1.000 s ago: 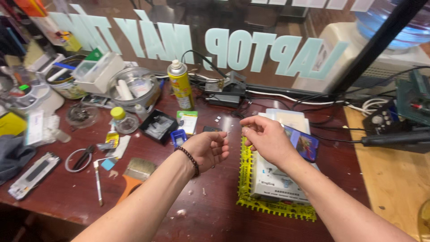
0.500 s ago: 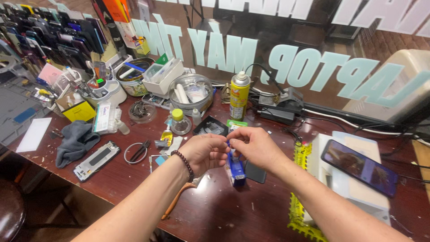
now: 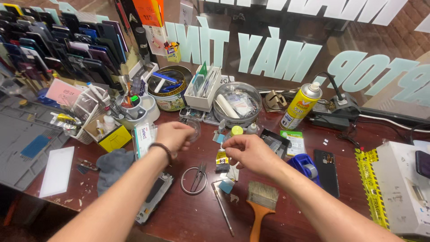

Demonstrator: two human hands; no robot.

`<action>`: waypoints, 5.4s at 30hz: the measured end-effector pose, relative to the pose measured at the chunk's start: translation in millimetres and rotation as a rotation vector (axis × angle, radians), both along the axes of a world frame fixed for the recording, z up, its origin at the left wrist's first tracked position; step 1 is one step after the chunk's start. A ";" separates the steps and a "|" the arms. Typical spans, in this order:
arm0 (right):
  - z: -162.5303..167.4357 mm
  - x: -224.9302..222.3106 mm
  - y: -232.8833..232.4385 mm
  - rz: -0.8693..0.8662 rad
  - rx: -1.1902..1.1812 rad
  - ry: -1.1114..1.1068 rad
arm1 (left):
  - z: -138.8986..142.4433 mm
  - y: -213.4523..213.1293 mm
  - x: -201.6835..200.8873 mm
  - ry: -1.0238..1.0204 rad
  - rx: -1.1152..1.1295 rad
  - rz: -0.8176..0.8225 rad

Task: The person holds a smartphone, powers it on, then pries open the back cover and removes internal components. They use a screwdriver on the exposed chassis and peel the battery out of the phone body, placing the battery on the workbench.

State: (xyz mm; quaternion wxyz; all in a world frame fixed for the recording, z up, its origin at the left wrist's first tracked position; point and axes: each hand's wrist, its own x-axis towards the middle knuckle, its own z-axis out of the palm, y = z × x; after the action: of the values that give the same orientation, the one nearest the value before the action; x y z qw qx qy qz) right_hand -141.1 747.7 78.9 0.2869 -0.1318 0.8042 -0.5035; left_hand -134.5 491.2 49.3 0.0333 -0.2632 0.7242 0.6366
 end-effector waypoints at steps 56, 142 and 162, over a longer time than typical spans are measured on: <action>-24.5 -73.5 -345.9 -0.244 -0.367 -0.376 | -26.9 -246.2 35.6 -0.021 0.165 -0.044; -40.3 -69.2 -286.6 -0.418 -0.215 -0.512 | -47.7 -407.4 17.0 -0.259 -0.899 -0.030; -37.0 -43.1 -230.8 -0.448 -0.206 -0.546 | -53.9 -379.3 -4.6 -0.149 -0.881 0.214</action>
State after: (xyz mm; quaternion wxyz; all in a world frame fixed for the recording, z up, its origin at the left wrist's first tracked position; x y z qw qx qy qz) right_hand -184.2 516.9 41.9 0.3586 0.1587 0.6519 -0.6490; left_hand -139.1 111.9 -4.5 -0.0955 -0.3707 0.8902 0.2472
